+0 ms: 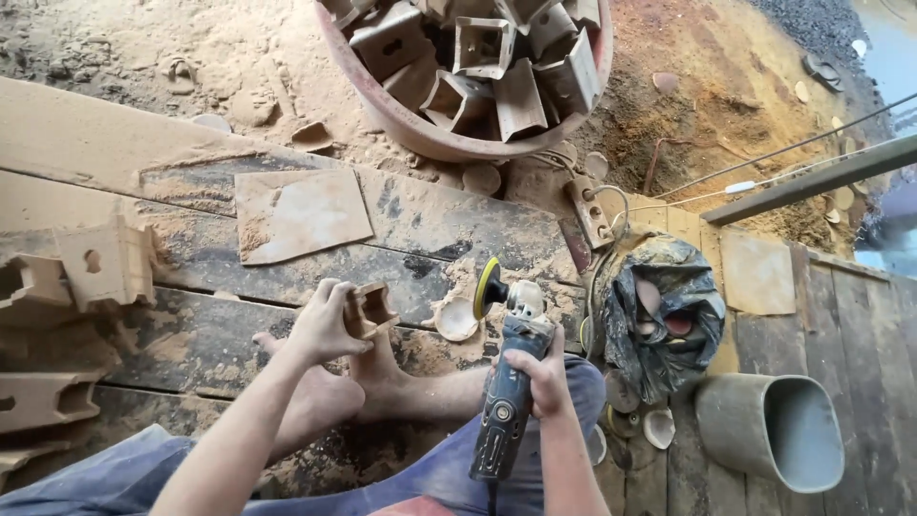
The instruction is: Sanding small wooden components using a handheld power sander in a workshop environment.
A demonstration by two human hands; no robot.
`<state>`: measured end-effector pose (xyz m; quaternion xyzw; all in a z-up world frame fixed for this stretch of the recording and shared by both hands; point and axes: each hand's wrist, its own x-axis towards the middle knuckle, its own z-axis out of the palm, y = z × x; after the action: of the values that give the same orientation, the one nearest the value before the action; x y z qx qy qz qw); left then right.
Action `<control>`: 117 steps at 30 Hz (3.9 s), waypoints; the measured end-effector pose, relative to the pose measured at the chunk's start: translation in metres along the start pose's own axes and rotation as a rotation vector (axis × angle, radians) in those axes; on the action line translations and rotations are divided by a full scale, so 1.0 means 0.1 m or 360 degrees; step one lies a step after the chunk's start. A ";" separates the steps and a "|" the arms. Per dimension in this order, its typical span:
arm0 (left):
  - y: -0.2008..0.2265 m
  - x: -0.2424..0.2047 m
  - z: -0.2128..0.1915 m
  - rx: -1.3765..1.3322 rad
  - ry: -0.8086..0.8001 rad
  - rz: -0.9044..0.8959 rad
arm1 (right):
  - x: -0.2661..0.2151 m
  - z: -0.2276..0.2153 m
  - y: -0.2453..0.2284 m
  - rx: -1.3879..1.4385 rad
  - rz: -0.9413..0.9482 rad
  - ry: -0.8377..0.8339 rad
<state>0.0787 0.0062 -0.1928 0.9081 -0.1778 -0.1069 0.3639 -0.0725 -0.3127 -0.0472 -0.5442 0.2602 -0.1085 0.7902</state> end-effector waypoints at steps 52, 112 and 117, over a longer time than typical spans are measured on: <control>-0.62 -0.16 0.27 -0.0407 0.0365 0.0040 | 0.14 0.88 0.20 -0.1903 0.0568 -0.0567; -0.73 -0.22 0.36 -0.0187 0.0505 0.0131 | -0.10 1.36 0.37 -0.2008 0.0681 -0.0536; -0.61 -0.23 0.21 -0.0081 0.0447 0.0053 | -0.08 1.23 0.48 -0.2050 0.0717 -0.0510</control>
<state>0.0662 0.0436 -0.2492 0.9015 -0.1374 0.0230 0.4098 -0.0190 -0.1918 -0.0550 -0.8462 0.2593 0.3153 0.3424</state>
